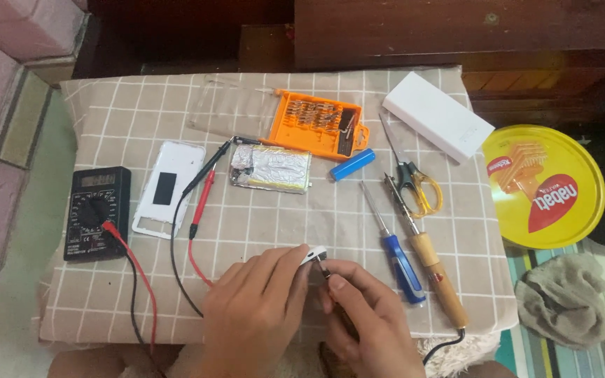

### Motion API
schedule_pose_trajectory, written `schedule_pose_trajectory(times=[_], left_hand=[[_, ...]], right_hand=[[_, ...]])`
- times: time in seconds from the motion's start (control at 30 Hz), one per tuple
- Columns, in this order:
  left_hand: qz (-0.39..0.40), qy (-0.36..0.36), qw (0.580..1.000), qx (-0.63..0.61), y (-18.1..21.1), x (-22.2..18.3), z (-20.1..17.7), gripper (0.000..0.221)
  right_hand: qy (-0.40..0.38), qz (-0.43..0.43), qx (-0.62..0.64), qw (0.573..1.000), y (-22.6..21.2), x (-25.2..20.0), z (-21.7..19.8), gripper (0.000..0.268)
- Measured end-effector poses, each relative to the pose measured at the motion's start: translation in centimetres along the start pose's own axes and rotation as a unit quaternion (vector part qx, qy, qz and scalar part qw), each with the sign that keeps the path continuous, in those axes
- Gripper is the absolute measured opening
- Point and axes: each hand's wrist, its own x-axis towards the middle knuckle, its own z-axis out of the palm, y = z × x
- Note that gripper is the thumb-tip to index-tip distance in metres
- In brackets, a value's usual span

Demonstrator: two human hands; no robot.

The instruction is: Testing and disassembling a printed circuit board using a multimeter and screwdriver on a makeshift workbench.

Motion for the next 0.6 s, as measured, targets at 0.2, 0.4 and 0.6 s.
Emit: schedule_pose_trajectory(times=[0.2,0.4,0.6], left_hand=[[0.011,0.028,0.999,0.016,-0.2,-0.4,0.3,0.022],[0.013,0.006,1.000,0.004,-0.5,-0.4,0.2,0.022],[0.033,0.015,0.999,0.009,-0.5,-0.6,0.1,0.025]], right_hand=[[-0.005,-0.001,0.029,1.000,0.4,-0.2,0.1,0.034],[0.058,-0.073,-0.217,0.972,-1.5,-1.3,2.2,0.021],[0.117,-0.297,-0.509,0.799,-1.6,-2.6,3.0,0.024]])
